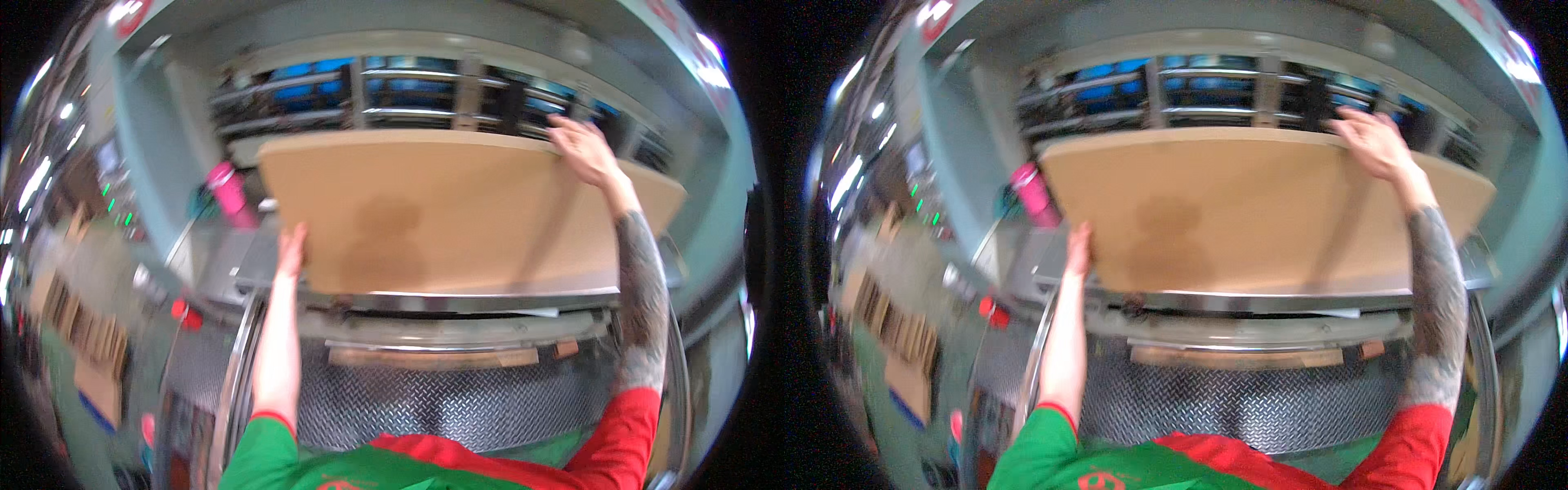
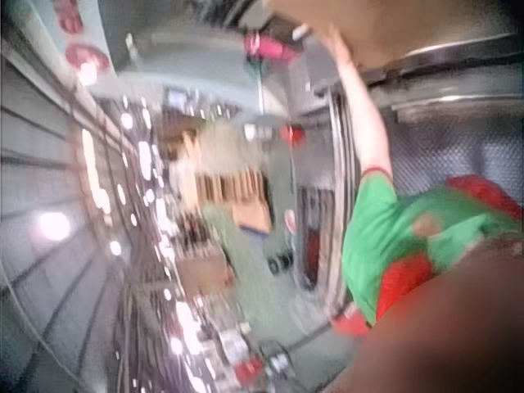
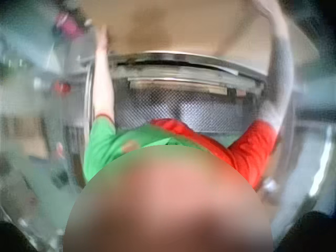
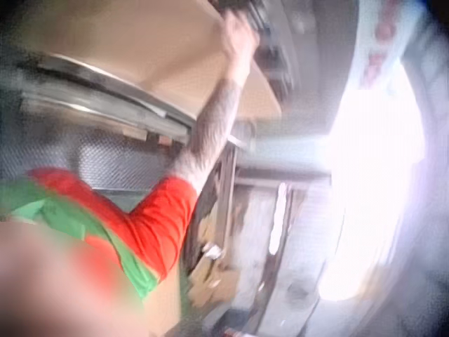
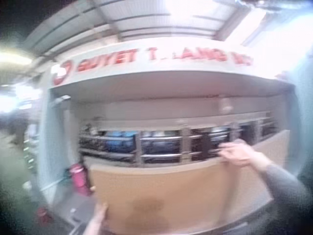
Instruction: The person picks up flat cardboard sheets from a stack and places them onto a conveyor machine. They repeat this action several times, feeding the sheets into the machine and then waiting while the machine processes them.
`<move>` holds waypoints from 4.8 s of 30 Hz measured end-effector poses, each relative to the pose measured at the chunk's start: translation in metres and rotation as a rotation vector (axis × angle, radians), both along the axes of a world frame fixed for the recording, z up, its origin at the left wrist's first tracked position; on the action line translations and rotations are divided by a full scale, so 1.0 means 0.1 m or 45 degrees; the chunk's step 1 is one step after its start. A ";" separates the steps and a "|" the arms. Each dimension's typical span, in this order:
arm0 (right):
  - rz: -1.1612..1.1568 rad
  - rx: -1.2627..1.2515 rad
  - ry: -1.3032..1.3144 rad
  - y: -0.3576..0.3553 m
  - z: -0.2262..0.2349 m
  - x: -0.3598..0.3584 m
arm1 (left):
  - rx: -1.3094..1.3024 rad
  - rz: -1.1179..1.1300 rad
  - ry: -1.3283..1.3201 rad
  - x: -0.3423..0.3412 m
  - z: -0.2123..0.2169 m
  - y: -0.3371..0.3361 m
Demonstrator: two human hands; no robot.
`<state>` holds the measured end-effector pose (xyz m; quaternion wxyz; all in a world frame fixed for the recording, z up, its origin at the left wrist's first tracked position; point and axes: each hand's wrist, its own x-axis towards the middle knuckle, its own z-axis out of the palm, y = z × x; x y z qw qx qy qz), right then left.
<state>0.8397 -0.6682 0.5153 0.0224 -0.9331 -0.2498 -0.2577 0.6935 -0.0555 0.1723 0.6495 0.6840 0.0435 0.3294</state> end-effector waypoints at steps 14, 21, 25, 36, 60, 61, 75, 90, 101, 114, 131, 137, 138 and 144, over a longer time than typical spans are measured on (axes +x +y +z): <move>0.139 0.323 -0.018 0.07 -0.31 0.21 | -0.061 0.047 0.024 -0.26 -0.49 -0.08; 0.136 0.326 0.029 -0.07 -0.36 0.08 | -0.486 0.073 -0.022 -0.14 -1.29 -0.14; 0.051 0.398 -0.828 -0.75 -0.93 0.09 | -0.336 0.137 -0.215 0.12 -1.23 -0.21; -0.214 2.861 0.536 -1.90 -4.22 0.81 | -0.213 0.176 -0.179 -0.03 0.54 -0.27; -0.563 2.374 0.885 -1.68 -3.58 1.78 | -0.112 -0.311 1.241 1.60 0.34 0.37; -0.493 2.378 0.863 -1.69 -3.59 1.79 | -0.608 -0.402 1.106 1.49 0.38 0.35; -0.417 2.361 0.620 -1.83 -3.69 2.33 | 0.360 1.033 -0.061 1.69 -0.17 -1.16; -0.288 2.296 0.646 -1.98 -3.34 4.07 | 0.512 1.284 0.042 3.96 -0.03 -0.98; -0.851 1.677 0.999 -2.59 -3.20 3.76 | -0.126 1.315 0.611 3.93 -0.18 -0.79; -1.552 2.240 0.027 -2.37 -3.63 4.63 | -0.910 1.238 0.229 4.08 -0.06 -1.33; -1.230 2.343 -0.017 -2.26 -3.61 4.52 | -0.741 1.247 0.112 4.14 -0.13 -1.14; -1.184 2.313 -0.246 -2.37 -3.63 4.59 | -0.783 1.303 0.191 4.03 0.04 -1.45; -1.233 2.284 -0.245 -2.37 -3.63 4.63 | -0.803 1.310 0.205 4.03 0.04 -1.51; -1.272 2.178 -0.232 -2.36 -3.65 4.69 | -0.730 1.344 0.170 4.10 -0.02 -1.48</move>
